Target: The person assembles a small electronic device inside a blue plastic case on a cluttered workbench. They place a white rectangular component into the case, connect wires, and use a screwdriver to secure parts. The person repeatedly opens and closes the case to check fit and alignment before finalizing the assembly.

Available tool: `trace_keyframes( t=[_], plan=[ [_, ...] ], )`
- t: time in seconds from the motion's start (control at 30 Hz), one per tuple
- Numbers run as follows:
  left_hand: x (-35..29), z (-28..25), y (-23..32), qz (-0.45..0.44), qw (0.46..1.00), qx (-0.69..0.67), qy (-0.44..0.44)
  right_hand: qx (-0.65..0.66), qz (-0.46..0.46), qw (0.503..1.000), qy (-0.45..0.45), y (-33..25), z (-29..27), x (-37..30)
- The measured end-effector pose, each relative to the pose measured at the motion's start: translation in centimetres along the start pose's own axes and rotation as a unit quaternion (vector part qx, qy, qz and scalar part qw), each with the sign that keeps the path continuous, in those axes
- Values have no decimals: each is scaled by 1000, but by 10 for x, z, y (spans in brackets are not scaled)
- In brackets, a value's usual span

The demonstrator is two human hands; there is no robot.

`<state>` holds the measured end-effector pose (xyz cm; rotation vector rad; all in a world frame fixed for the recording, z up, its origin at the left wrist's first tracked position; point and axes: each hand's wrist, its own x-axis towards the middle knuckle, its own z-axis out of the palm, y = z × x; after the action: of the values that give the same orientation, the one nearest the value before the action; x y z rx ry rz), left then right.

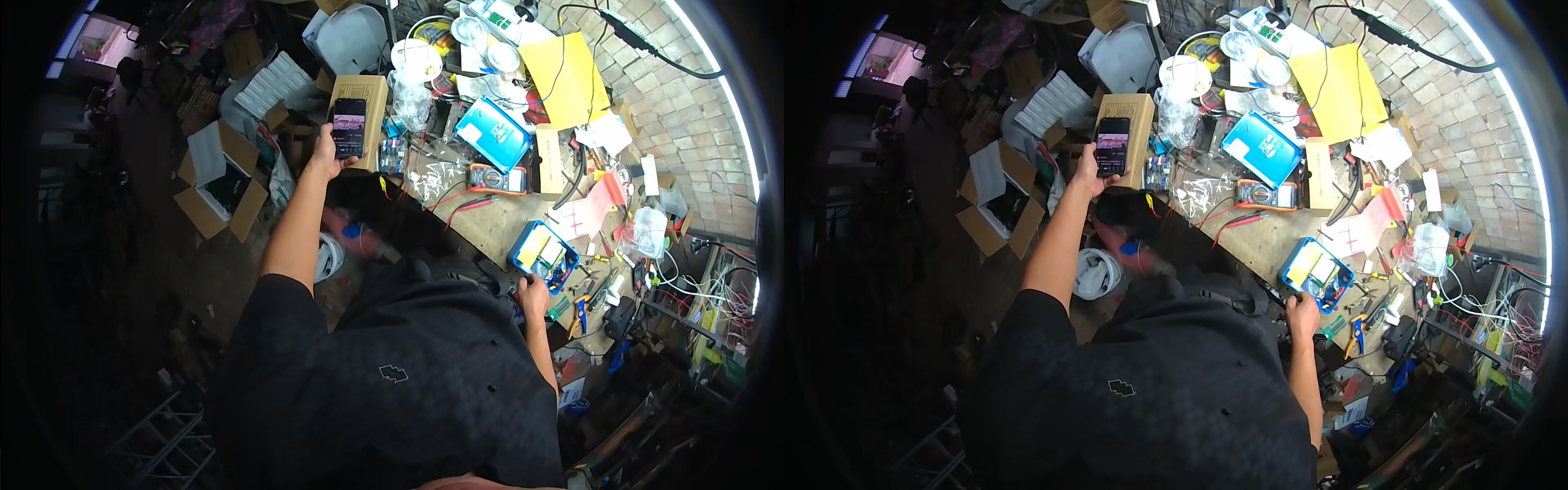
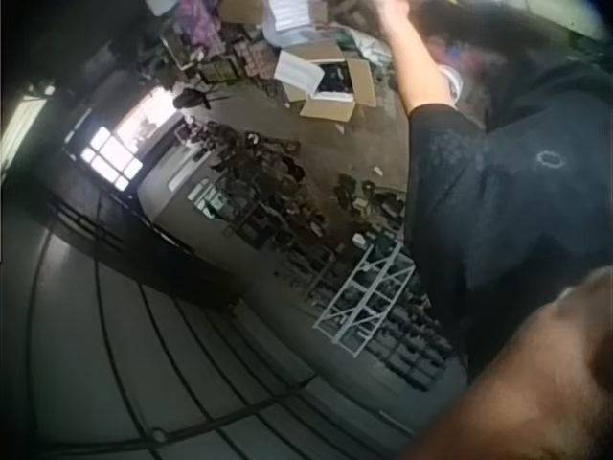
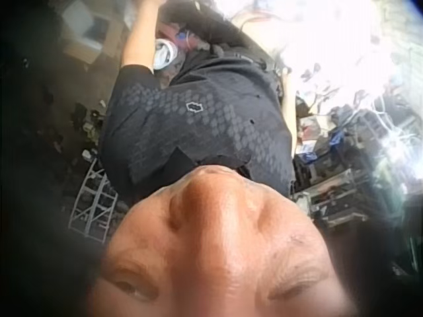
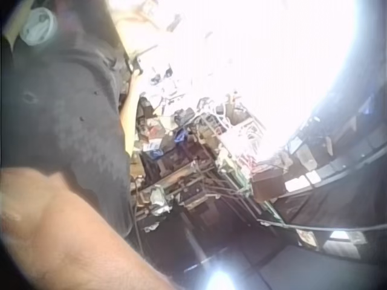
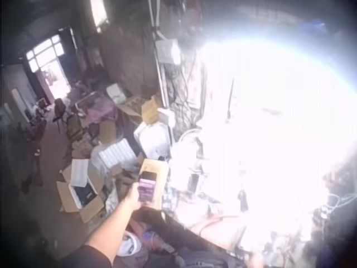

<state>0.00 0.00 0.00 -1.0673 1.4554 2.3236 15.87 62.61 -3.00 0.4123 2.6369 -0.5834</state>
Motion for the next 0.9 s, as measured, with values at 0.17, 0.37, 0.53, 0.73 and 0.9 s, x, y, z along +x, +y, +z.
trace_keyframes(
  t=[0.17,0.37,0.53,0.73,0.9],
  plan=[
    [-13,22,5,54,961,203,182,-12,-8,1000,28,12,5,-2],
    [-23,20,14,137,845,464,229,-21,-26,999,38,2,9,0],
    [-33,33,9,119,787,556,241,45,-3,999,24,2,-10,-25],
    [-39,46,7,157,710,630,274,126,28,991,32,32,-10,-49],
    [-70,83,-45,378,669,582,267,165,42,984,54,78,-5,-61]
  ],
)
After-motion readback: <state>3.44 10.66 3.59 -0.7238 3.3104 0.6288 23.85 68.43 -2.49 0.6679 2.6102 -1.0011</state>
